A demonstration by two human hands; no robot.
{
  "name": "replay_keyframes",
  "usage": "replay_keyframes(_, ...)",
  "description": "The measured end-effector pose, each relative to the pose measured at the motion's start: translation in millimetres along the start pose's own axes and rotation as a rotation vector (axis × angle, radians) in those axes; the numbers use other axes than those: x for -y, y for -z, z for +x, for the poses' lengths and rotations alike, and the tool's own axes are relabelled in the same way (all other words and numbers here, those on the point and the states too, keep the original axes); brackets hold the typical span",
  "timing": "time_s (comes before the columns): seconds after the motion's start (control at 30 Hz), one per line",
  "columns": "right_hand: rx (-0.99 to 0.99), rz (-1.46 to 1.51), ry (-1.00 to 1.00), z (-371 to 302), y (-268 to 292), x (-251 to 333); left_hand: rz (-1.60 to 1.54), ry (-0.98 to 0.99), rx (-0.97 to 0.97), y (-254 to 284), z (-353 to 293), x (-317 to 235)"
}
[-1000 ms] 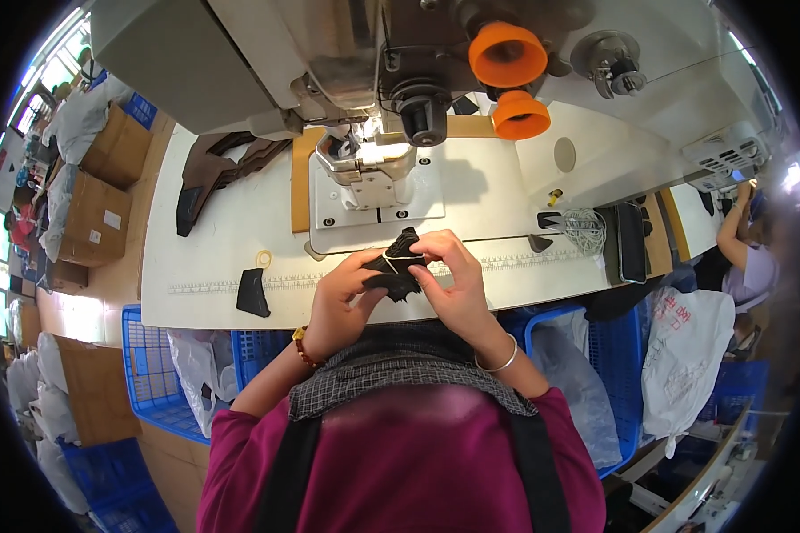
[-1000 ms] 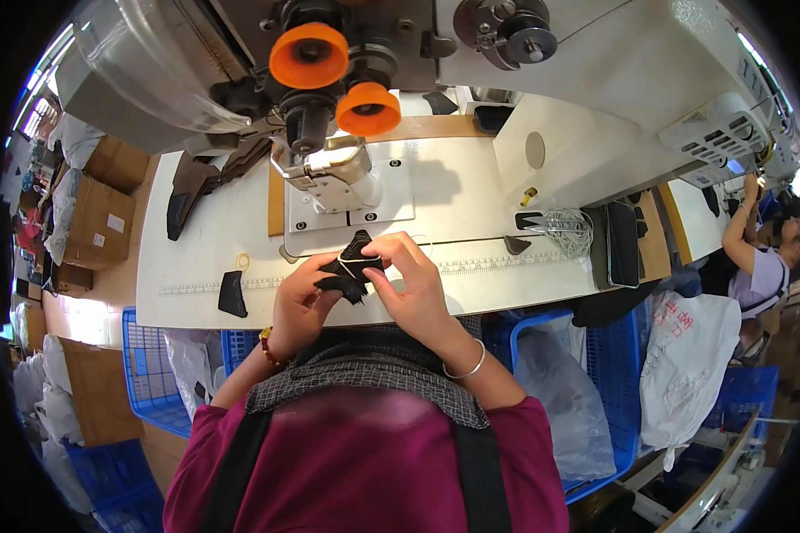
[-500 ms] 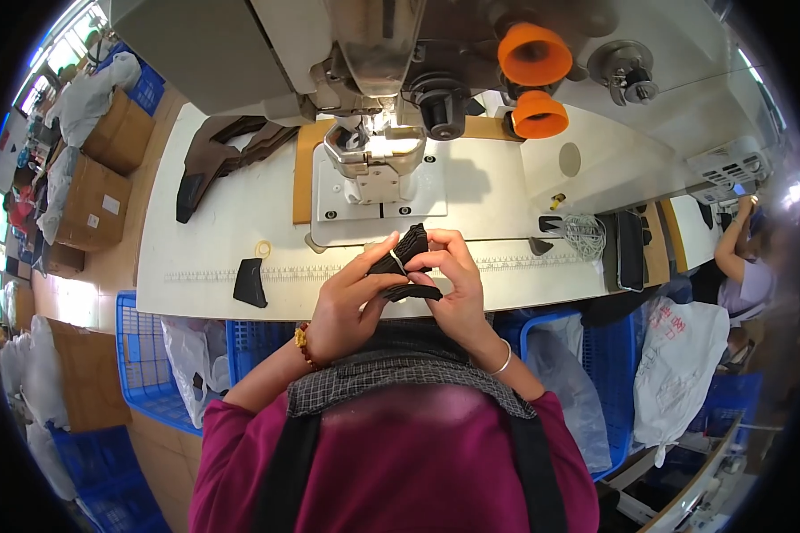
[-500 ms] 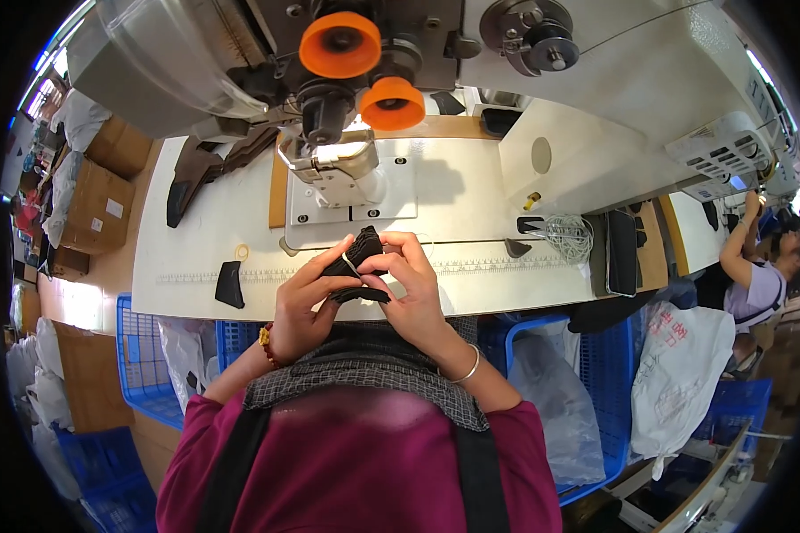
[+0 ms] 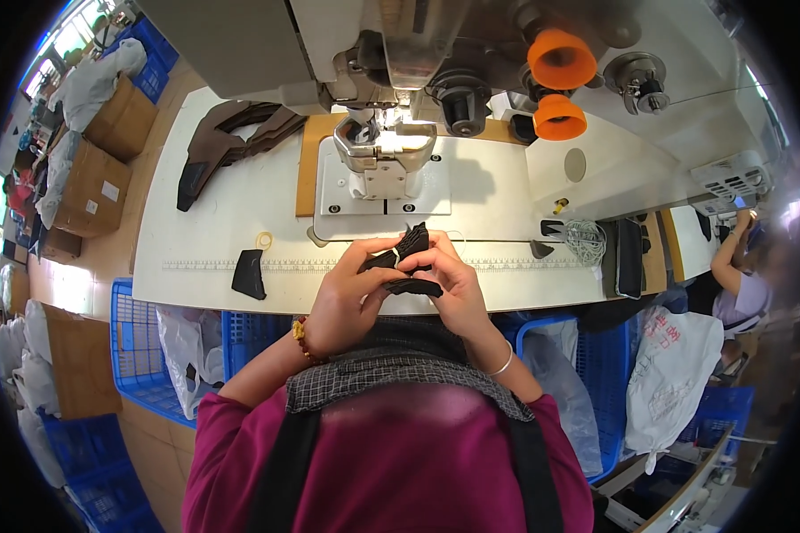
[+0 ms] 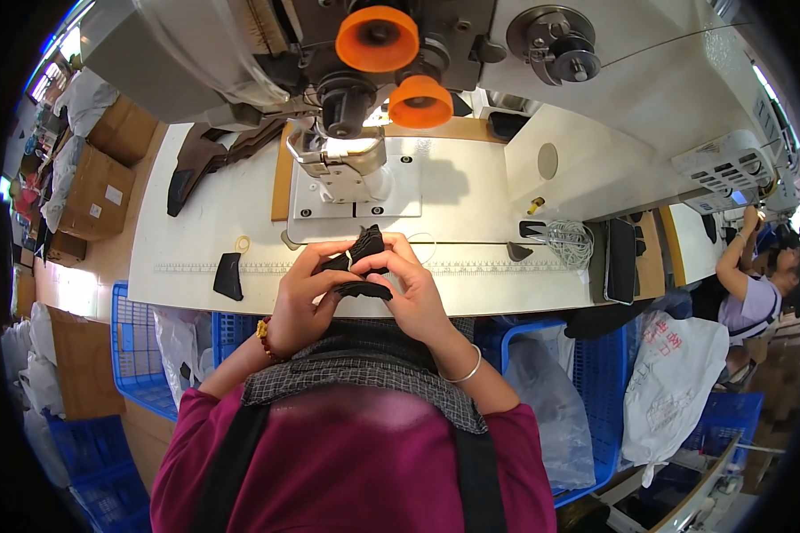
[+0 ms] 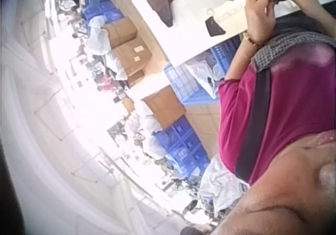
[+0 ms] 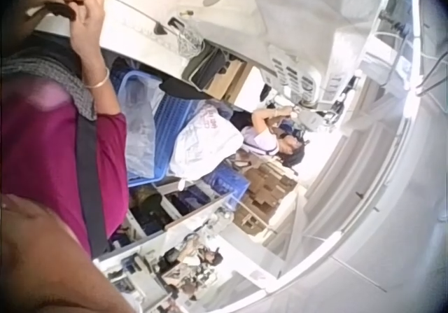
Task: Stitch small black shoe components together using a sewing machine.
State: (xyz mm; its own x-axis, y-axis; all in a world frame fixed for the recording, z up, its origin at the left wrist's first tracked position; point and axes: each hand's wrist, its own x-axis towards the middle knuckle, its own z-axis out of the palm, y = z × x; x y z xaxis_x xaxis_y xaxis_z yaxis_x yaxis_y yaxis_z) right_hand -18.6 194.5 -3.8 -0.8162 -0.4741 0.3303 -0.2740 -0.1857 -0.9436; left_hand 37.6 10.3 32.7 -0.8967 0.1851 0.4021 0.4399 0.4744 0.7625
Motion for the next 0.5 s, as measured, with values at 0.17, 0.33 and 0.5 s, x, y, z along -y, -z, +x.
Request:
replay_keyframes(0.17,0.074,0.02,0.012,0,-1,-2,0.046,-0.005,-0.047,-1,-2,0)
replay_keyframes(0.33,0.059,-0.111,0.05,2,2,5,-0.005,0.026,-0.065,-3,-3,6)
replay_keyframes(0.5,0.076,-0.083,0.077,3,10,-5,-0.092,0.098,0.027,0,0,4)
